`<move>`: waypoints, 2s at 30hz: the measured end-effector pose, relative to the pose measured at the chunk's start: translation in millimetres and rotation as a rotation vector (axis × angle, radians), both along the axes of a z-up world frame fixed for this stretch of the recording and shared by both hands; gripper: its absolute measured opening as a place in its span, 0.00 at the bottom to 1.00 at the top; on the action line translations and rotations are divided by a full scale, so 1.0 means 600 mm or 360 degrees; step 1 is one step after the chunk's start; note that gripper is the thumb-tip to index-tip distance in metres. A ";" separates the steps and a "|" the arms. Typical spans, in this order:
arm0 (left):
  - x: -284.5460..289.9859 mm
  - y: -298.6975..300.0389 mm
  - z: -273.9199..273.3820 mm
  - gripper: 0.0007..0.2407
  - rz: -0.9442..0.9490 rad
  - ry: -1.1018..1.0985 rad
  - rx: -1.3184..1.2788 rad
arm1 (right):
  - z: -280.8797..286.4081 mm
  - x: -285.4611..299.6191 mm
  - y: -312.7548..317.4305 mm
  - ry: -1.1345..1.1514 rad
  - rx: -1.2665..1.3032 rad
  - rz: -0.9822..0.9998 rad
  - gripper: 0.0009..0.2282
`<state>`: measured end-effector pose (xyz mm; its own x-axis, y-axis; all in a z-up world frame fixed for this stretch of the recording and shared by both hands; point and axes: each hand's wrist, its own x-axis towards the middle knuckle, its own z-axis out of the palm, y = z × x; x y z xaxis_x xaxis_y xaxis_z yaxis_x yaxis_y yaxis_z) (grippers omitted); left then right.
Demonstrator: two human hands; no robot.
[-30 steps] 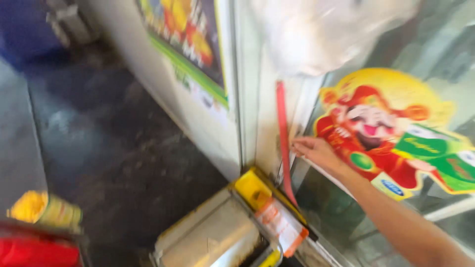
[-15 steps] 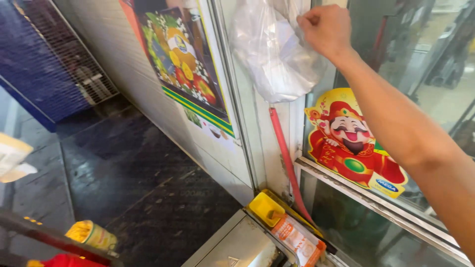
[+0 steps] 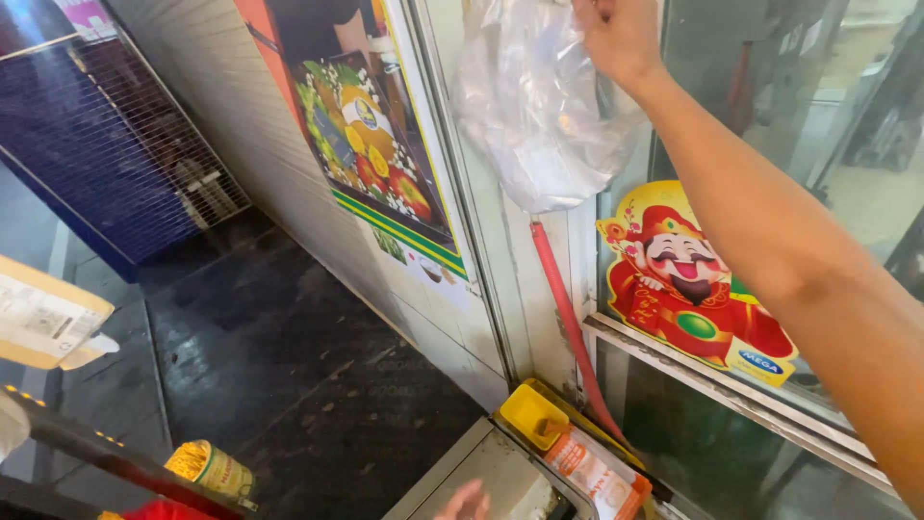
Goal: Preparing a cold iced drink and toasting a baguette sandwich in a food stall.
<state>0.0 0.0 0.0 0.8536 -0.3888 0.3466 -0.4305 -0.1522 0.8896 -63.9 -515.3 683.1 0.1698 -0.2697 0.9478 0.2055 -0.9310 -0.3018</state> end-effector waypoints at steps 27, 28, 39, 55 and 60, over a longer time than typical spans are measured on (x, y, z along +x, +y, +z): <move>0.085 -0.651 1.091 0.04 -0.0379 0.0424 -0.1307 | -0.027 -0.006 0.035 0.0430 0.0130 0.0820 0.17; 0.097 -0.662 1.079 0.04 -0.0346 0.0417 -0.1308 | -0.037 0.007 0.019 0.0436 0.0130 0.0853 0.17; 0.135 -0.616 1.070 0.10 -0.0671 0.0628 -0.1585 | -0.067 0.011 0.004 0.0150 -0.0138 0.0589 0.09; 0.121 -0.334 1.236 0.13 -0.0684 -0.0035 -0.2067 | -0.106 0.021 -0.035 0.0574 -0.0558 -0.0145 0.12; 0.100 -0.218 1.232 0.14 -0.0234 -0.0246 -0.1987 | -0.140 0.061 -0.115 0.0623 -0.0546 0.0164 0.24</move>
<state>59.9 -130.8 739.0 0.7483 0.1859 0.6367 -0.4838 0.8097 0.3321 -27.1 -584.0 599.0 0.5380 0.0817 0.8389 0.2342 -0.9706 -0.0556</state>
